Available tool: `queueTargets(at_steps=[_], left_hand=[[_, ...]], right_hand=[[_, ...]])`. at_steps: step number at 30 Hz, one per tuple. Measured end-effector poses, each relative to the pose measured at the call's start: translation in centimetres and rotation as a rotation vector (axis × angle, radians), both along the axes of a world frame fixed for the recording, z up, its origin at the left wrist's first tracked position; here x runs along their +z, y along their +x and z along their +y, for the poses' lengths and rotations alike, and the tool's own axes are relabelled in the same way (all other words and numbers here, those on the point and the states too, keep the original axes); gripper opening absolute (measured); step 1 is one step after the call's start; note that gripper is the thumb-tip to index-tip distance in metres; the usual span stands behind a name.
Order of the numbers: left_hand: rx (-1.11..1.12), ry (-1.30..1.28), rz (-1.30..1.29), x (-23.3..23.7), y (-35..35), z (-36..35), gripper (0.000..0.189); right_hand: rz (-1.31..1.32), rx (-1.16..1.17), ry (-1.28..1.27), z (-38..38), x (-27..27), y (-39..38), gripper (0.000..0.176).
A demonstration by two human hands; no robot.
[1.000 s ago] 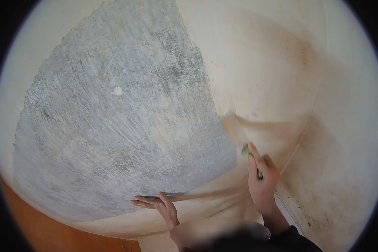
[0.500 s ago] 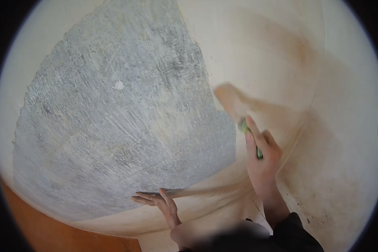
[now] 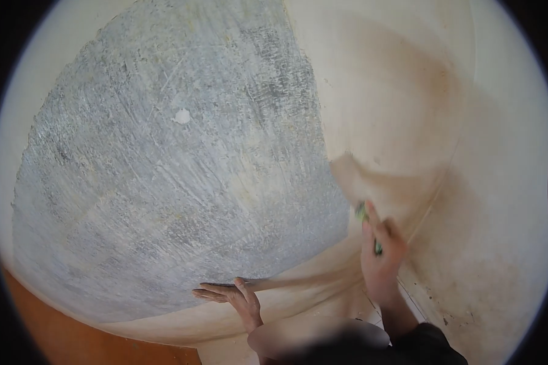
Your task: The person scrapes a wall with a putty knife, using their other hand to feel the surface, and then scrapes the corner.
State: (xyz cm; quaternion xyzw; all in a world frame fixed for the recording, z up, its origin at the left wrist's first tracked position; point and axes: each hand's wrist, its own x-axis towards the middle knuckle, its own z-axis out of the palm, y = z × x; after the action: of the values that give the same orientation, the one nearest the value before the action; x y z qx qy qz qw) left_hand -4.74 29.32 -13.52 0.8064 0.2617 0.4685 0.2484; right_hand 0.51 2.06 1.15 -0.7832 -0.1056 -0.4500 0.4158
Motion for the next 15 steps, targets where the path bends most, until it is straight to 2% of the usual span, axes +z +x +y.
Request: queueTargets(at_steps=[4, 7, 12, 15], left_hand=[[-0.014, 0.009, 0.004, -0.4, 0.4, 0.2, 0.094], [-0.001, 0.003, 0.043, -0.5, -0.1, 0.0, 0.094], [0.036, 0.019, -0.020, -0.1, 0.2, 0.1, 0.092], [0.018, 0.040, 0.017, -0.3, -0.3, 0.0, 0.092]], right_hand=[[-0.055, -0.027, -0.054, -0.1, -1.2, 0.3, 0.045], [-0.119, -0.081, -0.019, -0.4, 4.2, 1.5, 0.046], [0.000, -0.060, -0.045, 0.9, 0.0, -0.9, 0.046], [0.025, -0.081, -0.060, 0.2, -0.1, -1.1, 0.046]])
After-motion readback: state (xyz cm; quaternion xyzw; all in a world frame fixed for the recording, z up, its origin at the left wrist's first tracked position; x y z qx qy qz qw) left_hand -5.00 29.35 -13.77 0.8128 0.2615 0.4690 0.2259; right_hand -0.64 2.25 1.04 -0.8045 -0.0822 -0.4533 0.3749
